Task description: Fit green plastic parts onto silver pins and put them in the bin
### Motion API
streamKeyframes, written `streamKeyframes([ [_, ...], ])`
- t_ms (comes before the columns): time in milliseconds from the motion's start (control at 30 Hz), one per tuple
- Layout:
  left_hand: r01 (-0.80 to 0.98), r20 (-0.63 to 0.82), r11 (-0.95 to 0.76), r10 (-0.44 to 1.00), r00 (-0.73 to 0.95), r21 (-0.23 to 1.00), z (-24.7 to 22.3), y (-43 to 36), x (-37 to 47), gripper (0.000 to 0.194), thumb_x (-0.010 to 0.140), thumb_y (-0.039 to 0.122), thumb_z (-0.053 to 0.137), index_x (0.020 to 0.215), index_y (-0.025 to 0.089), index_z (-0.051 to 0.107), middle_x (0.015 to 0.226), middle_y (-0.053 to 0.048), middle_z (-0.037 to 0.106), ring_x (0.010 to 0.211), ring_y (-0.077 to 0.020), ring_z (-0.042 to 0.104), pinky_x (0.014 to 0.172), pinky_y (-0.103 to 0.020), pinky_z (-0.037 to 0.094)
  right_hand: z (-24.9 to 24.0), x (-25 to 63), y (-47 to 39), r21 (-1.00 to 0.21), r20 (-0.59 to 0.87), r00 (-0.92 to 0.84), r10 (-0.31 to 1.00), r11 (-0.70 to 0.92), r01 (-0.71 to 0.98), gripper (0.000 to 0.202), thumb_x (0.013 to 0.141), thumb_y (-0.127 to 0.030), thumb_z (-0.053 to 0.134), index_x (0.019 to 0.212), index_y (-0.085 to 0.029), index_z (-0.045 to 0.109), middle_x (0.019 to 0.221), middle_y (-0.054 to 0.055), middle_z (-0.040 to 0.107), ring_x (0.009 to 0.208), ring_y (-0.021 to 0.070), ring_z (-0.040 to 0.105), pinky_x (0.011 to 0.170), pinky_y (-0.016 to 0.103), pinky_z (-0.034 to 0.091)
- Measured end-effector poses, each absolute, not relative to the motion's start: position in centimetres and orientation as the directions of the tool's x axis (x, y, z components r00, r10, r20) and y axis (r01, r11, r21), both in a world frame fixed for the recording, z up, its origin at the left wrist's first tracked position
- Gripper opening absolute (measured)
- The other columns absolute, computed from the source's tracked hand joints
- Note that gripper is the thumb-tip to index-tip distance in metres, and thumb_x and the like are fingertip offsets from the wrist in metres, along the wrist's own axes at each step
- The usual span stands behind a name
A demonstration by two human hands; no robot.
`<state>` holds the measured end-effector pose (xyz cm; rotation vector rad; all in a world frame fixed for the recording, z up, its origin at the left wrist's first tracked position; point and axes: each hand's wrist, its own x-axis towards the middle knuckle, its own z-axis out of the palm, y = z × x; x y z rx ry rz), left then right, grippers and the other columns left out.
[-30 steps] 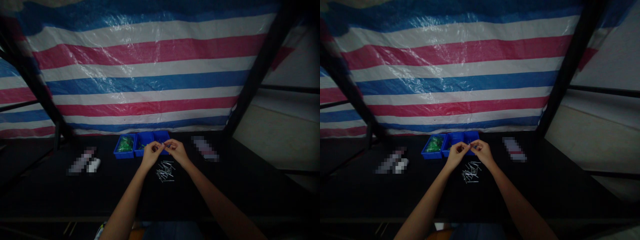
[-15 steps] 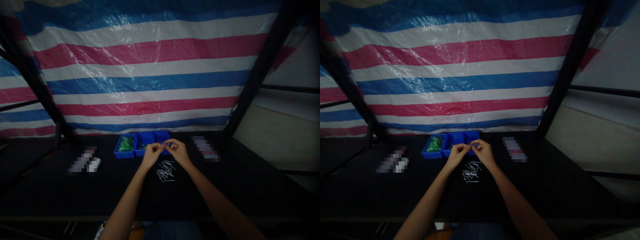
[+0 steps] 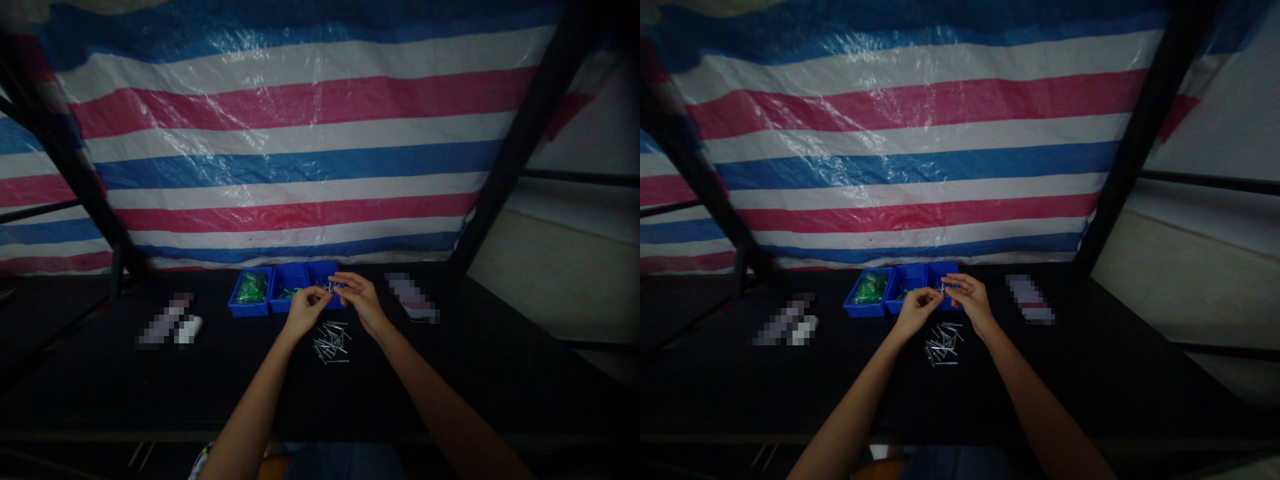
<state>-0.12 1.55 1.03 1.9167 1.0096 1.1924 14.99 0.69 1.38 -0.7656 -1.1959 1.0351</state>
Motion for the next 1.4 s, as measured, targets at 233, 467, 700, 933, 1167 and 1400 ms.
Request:
streamKeyframes([
  [233,0.351,0.441,-0.512,0.858,0.265,0.784,1.3,1.0,0.1,0.028,0.077,0.039,0.053,0.078,0.014,0.065,0.071,-0.004,0.064,0.057,-0.0109,0.049,0.052,-0.022,0.035,1.0,15.1,1.1,-0.932,0.347,0.067,0.935,0.352,-0.082,0.037,0.063,-0.04,0.068,0.092,-0.016,0.064,0.08,0.006,0.066,0.043,0.0065,0.047,0.038,0.021,0.035],
  [467,0.553,0.463,-0.576,0.816,0.346,0.602,2.1,0.0,0.0,0.025,0.081,0.034,0.046,0.075,0.016,0.063,0.074,-0.003,0.064,0.062,-0.013,0.053,0.059,-0.024,0.037,0.2,15.0,1.5,-0.893,0.438,0.044,0.898,0.429,0.134,0.032,0.067,-0.042,0.063,0.082,-0.014,0.066,0.065,0.005,0.064,0.04,0.0085,0.046,0.039,0.022,0.038],
  [700,0.629,0.369,-0.63,0.777,0.51,0.457,2.2,-0.7,0.1,0.017,0.08,0.027,0.048,0.082,0.019,0.063,0.081,-0.003,0.064,0.069,-0.0145,0.056,0.061,-0.023,0.039,0.1,15.9,1.8,-0.837,0.512,0.158,0.844,0.449,0.312,0.025,0.071,-0.037,0.059,0.079,-0.014,0.065,0.059,0.004,0.063,0.043,0.0114,0.052,0.043,0.023,0.04],
  [933,0.653,0.258,-0.667,0.743,0.617,0.359,1.5,-0.7,0.0,0.019,0.075,0.021,0.053,0.091,0.02,0.063,0.091,-0.003,0.066,0.082,-0.0175,0.059,0.071,-0.025,0.042,-0.8,15.7,2.0,-0.82,0.51,0.143,0.848,0.429,0.38,0.028,0.072,-0.038,0.057,0.082,-0.014,0.066,0.076,0.007,0.067,0.039,0.0079,0.045,0.038,0.021,0.036],
  [1167,0.651,0.235,-0.65,0.755,0.612,0.391,1.4,-0.7,-0.1,0.025,0.074,0.017,0.052,0.096,0.022,0.062,0.092,-0.001,0.067,0.083,-0.0166,0.061,0.071,-0.025,0.044,-1.0,15.9,1.9,-0.814,0.477,0.108,0.872,0.392,0.429,0.028,0.073,-0.034,0.054,0.09,-0.016,0.067,0.039,-0.004,0.047,0.034,0.0099,0.041,0.036,0.021,0.033],
  [1400,0.648,0.213,-0.616,0.777,0.592,0.449,1.3,-0.6,-0.1,0.029,0.071,0.015,0.053,0.098,0.023,0.061,0.085,0.0,0.068,0.077,-0.0152,0.061,0.066,-0.022,0.044,-0.7,15.8,1.7,-0.811,0.496,0.12,0.86,0.409,0.419,0.026,0.073,-0.032,0.054,0.087,-0.015,0.067,0.046,-0.001,0.055,0.036,0.0104,0.044,0.038,0.022,0.034],
])
